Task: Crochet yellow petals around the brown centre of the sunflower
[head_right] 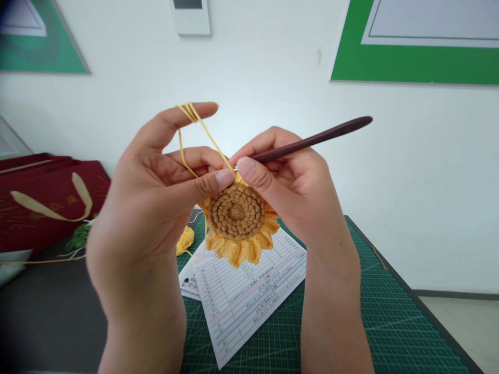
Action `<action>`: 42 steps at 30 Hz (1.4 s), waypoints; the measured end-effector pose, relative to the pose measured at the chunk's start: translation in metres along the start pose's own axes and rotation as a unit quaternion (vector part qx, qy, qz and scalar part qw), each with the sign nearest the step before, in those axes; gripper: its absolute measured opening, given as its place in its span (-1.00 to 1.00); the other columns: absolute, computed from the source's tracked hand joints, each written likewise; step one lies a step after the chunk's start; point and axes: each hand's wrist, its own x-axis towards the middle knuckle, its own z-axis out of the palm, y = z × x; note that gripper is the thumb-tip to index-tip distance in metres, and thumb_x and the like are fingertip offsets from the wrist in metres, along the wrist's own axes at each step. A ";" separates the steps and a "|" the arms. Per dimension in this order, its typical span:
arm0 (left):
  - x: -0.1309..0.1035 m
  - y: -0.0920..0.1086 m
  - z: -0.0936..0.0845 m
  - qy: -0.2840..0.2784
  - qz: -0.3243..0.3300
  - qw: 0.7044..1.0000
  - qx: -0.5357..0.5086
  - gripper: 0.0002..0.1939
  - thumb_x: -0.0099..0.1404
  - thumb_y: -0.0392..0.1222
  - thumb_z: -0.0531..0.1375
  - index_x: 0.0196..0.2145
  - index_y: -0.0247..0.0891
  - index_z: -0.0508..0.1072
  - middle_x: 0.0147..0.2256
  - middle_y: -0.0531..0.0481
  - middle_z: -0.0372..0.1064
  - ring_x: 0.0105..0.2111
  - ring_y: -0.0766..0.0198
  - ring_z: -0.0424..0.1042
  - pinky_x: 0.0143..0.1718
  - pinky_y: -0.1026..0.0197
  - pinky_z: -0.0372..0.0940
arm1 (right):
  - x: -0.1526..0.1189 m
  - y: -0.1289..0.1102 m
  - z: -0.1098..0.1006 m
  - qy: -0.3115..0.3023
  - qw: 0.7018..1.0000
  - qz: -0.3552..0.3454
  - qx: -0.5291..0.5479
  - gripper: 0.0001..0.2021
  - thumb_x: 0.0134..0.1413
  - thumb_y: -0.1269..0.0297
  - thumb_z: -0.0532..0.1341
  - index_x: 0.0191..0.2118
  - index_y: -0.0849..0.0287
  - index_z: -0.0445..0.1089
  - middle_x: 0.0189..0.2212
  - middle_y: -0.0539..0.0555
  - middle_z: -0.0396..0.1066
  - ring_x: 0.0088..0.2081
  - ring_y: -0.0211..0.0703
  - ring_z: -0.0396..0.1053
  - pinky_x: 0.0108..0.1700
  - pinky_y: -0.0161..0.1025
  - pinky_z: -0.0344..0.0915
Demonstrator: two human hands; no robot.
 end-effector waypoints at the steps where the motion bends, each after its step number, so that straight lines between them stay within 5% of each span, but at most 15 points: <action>1: 0.000 0.000 0.000 0.001 -0.001 1.000 -0.001 -0.30 0.14 -0.53 0.43 0.19 -0.20 0.39 -0.41 0.06 0.56 -0.42 0.25 0.48 -0.33 0.21 0.38 | 0.000 0.000 0.000 0.000 1.000 0.002 0.001 -0.97 0.26 0.33 0.37 -0.25 0.08 0.56 -0.38 -0.04 0.48 -0.37 -0.25 0.41 -0.35 -0.28 0.36; 11: -0.001 0.003 0.007 0.046 -0.012 0.999 -0.004 -0.36 0.17 -0.53 0.41 0.16 -0.20 0.42 -0.46 0.07 0.52 -0.44 0.26 0.43 -0.32 0.21 0.34 | 0.001 -0.006 0.001 0.003 1.000 0.022 -0.019 -0.94 0.29 0.29 0.34 -0.25 0.11 0.53 -0.39 -0.07 0.43 -0.37 -0.31 0.39 -0.33 -0.33 0.36; 24: -0.001 0.014 0.003 0.007 -0.076 0.996 -0.042 -0.32 0.18 -0.37 0.47 0.21 -0.09 0.39 -0.36 0.04 0.55 -0.38 0.32 0.46 -0.32 0.27 0.35 | 0.004 -0.003 0.006 0.082 0.995 0.048 0.027 -0.89 0.27 0.15 0.35 -0.25 0.02 0.54 -0.41 -0.06 0.40 -0.42 -0.33 0.32 -0.41 -0.36 0.25; 30: -0.002 0.018 0.007 0.021 -0.076 0.996 -0.046 -0.16 0.20 -0.40 0.45 0.32 -0.11 0.21 -0.36 0.06 0.53 -0.39 0.34 0.41 -0.32 0.27 0.30 | 0.002 -0.008 0.011 0.113 0.987 0.099 0.059 -0.84 0.25 0.08 0.36 -0.26 0.04 0.53 -0.37 -0.04 0.40 -0.42 -0.30 0.29 -0.41 -0.33 0.20; 37: -0.002 0.018 0.007 0.043 -0.075 0.995 -0.049 -0.02 0.21 -0.42 0.43 0.41 -0.08 0.02 -0.35 0.07 0.52 -0.38 0.33 0.43 -0.30 0.27 0.31 | 0.006 0.005 0.014 0.058 0.978 0.080 0.181 -0.86 0.27 0.11 0.33 -0.27 0.02 0.49 -0.22 -0.01 0.40 -0.24 -0.24 0.35 -0.26 -0.33 0.29; 42: -0.003 0.019 0.008 0.054 -0.075 0.994 -0.062 0.12 0.21 -0.43 0.44 0.46 -0.01 -0.15 -0.38 0.09 0.52 -0.40 0.31 0.45 -0.29 0.25 0.34 | 0.006 -0.001 0.015 0.085 0.982 0.082 0.150 -0.86 0.23 0.12 0.36 -0.31 0.02 0.50 -0.16 -0.01 0.34 -0.19 -0.23 0.33 -0.21 -0.33 0.27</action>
